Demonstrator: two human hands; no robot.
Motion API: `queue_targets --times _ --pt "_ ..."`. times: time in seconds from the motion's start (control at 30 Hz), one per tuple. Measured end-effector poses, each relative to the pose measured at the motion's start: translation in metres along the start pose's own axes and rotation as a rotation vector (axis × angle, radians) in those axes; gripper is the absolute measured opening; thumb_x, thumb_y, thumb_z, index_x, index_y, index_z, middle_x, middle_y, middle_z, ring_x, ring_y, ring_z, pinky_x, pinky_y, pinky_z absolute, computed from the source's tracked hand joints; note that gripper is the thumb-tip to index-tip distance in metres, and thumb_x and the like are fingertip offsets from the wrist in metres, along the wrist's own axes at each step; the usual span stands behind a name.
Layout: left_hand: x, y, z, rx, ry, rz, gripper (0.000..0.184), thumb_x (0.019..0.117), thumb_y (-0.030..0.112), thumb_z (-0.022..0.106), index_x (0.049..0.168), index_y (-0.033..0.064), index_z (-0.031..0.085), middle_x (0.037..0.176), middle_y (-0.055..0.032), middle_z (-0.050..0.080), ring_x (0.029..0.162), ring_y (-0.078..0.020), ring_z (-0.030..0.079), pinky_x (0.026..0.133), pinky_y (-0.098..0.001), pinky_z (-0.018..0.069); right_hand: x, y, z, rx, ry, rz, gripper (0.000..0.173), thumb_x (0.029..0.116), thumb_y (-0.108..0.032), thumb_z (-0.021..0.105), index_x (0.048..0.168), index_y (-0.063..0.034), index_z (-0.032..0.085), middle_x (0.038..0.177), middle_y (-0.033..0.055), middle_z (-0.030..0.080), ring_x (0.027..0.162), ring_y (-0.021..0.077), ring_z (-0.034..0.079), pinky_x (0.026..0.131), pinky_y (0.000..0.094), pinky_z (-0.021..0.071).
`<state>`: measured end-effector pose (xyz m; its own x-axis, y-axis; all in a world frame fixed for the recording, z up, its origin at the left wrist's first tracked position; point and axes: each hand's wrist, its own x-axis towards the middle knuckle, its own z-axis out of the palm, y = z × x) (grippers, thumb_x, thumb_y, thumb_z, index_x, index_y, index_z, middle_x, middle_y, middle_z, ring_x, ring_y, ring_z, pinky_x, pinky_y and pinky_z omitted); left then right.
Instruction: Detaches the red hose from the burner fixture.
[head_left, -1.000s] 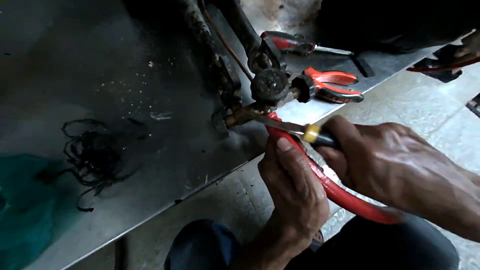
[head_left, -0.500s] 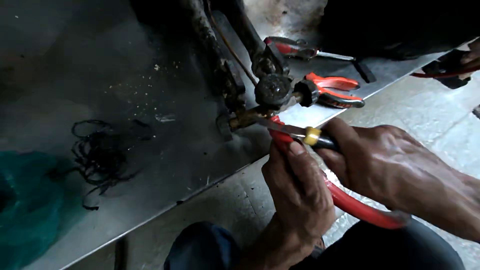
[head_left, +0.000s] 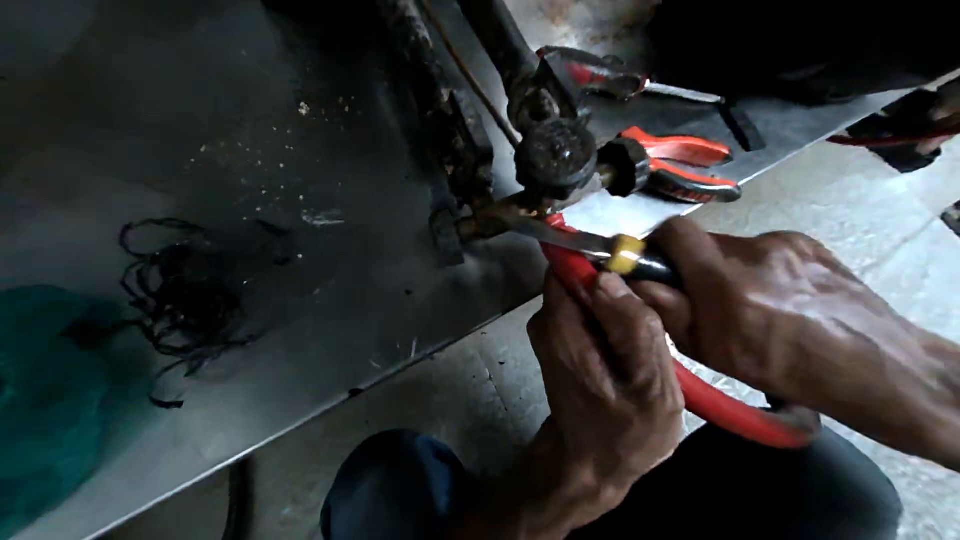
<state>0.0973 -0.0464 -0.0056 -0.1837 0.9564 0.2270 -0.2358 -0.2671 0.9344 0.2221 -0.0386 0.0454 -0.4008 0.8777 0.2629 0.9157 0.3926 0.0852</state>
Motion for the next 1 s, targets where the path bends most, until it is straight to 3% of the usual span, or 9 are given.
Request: queue_targets --times 0.13,0.63,1.0 --pt "0.001 -0.001 -0.006 0.037 -0.065 -0.010 0.020 0.1008 0.011 0.044 0.088 0.0005 0.053 0.064 0.0085 0.048 0.057 0.0071 0.051 0.054 -0.0112 0.0472 -0.011 0.006 0.003 0.016 -0.020 0.024 0.047 0.1071 -0.043 0.036 0.085 -0.0061 0.054 0.052 0.0044 0.044 0.040 0.0233 0.049 0.035 0.0363 0.0327" --pt "-0.002 0.002 -0.007 0.093 -0.116 -0.030 0.023 0.1046 0.013 0.040 0.095 -0.0027 0.052 0.066 0.0073 0.048 0.057 0.0061 0.052 0.056 -0.0121 0.0492 -0.004 0.008 0.008 0.012 0.017 -0.017 0.047 0.1071 -0.044 0.037 0.083 -0.0065 0.053 0.052 0.0038 0.043 0.039 0.0233 0.048 0.035 0.0357 0.0315" --pt "-0.002 0.001 -0.002 -0.030 -0.089 -0.074 0.016 0.1027 0.010 0.037 0.096 -0.0007 0.048 0.067 0.0082 0.044 0.057 0.0042 0.049 0.055 -0.0137 0.0470 -0.008 0.011 0.010 -0.072 0.054 -0.023 0.048 0.1075 -0.041 0.037 0.083 -0.0027 0.052 0.055 0.0087 0.044 0.039 0.0267 0.048 0.035 0.0368 0.0313"
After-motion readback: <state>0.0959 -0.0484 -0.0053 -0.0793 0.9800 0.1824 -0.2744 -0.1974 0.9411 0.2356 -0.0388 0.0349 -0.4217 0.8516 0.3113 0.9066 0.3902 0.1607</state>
